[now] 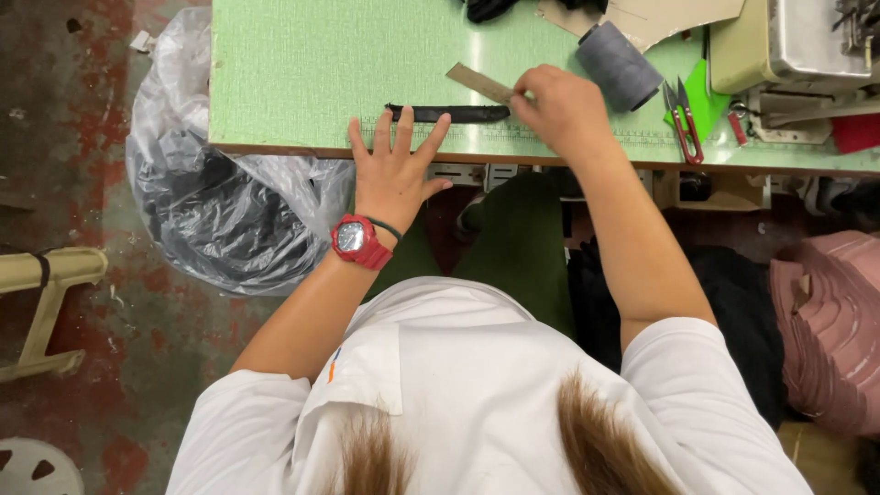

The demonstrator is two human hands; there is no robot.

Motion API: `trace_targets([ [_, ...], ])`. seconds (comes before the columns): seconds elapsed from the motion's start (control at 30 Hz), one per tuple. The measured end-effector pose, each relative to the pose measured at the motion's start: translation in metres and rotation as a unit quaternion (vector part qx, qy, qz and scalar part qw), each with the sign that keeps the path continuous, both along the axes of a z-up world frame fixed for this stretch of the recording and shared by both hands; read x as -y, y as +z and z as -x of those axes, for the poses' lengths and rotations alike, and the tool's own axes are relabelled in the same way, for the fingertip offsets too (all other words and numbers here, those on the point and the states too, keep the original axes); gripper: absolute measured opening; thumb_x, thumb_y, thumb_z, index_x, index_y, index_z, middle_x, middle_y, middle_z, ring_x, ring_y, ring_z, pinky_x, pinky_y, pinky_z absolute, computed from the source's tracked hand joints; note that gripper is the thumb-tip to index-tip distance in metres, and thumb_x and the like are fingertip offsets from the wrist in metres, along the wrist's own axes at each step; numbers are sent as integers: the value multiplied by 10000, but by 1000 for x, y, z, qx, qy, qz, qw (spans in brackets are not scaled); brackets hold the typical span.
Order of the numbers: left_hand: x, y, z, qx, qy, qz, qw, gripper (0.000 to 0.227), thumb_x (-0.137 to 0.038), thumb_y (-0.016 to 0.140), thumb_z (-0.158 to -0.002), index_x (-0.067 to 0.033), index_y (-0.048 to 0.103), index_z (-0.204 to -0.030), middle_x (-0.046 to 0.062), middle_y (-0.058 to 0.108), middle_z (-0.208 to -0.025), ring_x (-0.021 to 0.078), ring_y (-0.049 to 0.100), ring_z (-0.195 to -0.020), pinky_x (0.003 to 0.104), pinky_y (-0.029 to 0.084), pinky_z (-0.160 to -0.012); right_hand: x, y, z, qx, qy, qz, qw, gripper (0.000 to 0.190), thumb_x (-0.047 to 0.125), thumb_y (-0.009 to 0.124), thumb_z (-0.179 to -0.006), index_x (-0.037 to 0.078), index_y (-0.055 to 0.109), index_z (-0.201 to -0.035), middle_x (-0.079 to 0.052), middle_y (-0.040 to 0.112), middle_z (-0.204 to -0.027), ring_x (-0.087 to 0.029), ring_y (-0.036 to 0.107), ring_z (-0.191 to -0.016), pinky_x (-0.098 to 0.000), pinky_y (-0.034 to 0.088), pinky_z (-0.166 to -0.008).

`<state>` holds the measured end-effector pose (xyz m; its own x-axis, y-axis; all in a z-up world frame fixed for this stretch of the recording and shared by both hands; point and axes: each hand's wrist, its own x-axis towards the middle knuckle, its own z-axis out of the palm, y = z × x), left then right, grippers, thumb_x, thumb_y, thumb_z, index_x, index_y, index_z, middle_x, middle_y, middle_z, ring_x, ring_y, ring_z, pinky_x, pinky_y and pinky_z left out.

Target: The person is working at a sewing station, repeatedly folding black fabric strips and aligning them with a cardboard template. They use a pair of scissors to trim the fabric and a pin to secure the pieces together on a green cutting mat.

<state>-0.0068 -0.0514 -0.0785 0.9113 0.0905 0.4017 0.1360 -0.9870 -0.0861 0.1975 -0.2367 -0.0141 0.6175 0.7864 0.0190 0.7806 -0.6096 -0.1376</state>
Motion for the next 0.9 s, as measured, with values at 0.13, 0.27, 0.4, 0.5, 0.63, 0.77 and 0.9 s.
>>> trace_targets([
  [0.13,0,1,-1,-8,-5,3,1000,1042,-786,793,-776,-346,343,-1606,151,472,-1497,400,497,-1337,771,306,-1063,18,5,-5,-145,-50,-96,983,139,177,650,-1074,53,712,-1066,-56,626,-957,-214,548,-816,-379,450,-695],
  [0.27,-1,0,-3,4,-14,7,1000,1016,-778,783,-786,-333,381,-1607,171,510,-1475,421,522,-1307,800,264,-1068,11,-15,-1,-27,19,-252,967,62,48,805,-1001,58,751,-972,-29,656,-846,-123,579,-732,-216,515,-618],
  [0.4,1,5,-2,-11,-5,6,1000,1030,-779,772,-810,-337,322,-1625,163,481,-1490,414,496,-1334,795,281,-1069,-24,-23,28,80,154,-314,933,180,-15,919,-879,50,752,-872,-61,693,-811,-180,639,-740,-284,522,-609],
  [0.5,0,6,0,13,-1,7,1000,962,-725,852,-735,-341,477,-1533,140,459,-1402,384,466,-1321,781,300,-1060,-26,-39,33,32,173,-249,952,190,183,871,-953,71,751,-1051,-39,547,-812,-213,522,-670,-345,377,-488],
  [0.63,-1,0,-1,18,-6,18,1000,974,-721,874,-718,-348,474,-1523,124,470,-1407,395,474,-1327,791,296,-1055,-2,-18,31,-202,18,-245,948,490,313,844,-903,87,711,-1316,16,446,-868,-147,418,-751,-279,410,-694],
  [0.77,0,2,-1,15,-9,13,1000,951,-759,843,-734,-336,491,-1509,125,473,-1423,398,481,-1320,792,297,-1056,24,-11,23,-212,-38,-267,939,197,184,854,-944,92,754,-1086,31,351,-818,-134,374,-726,-272,352,-700],
  [0.9,0,4,-1,12,-16,19,1000,933,-740,840,-760,-320,496,-1518,156,460,-1461,420,461,-1341,801,300,-1047,28,-12,29,-203,-18,-240,949,331,223,936,-853,113,747,-1102,22,384,-817,-138,378,-714,-271,362,-671],
])
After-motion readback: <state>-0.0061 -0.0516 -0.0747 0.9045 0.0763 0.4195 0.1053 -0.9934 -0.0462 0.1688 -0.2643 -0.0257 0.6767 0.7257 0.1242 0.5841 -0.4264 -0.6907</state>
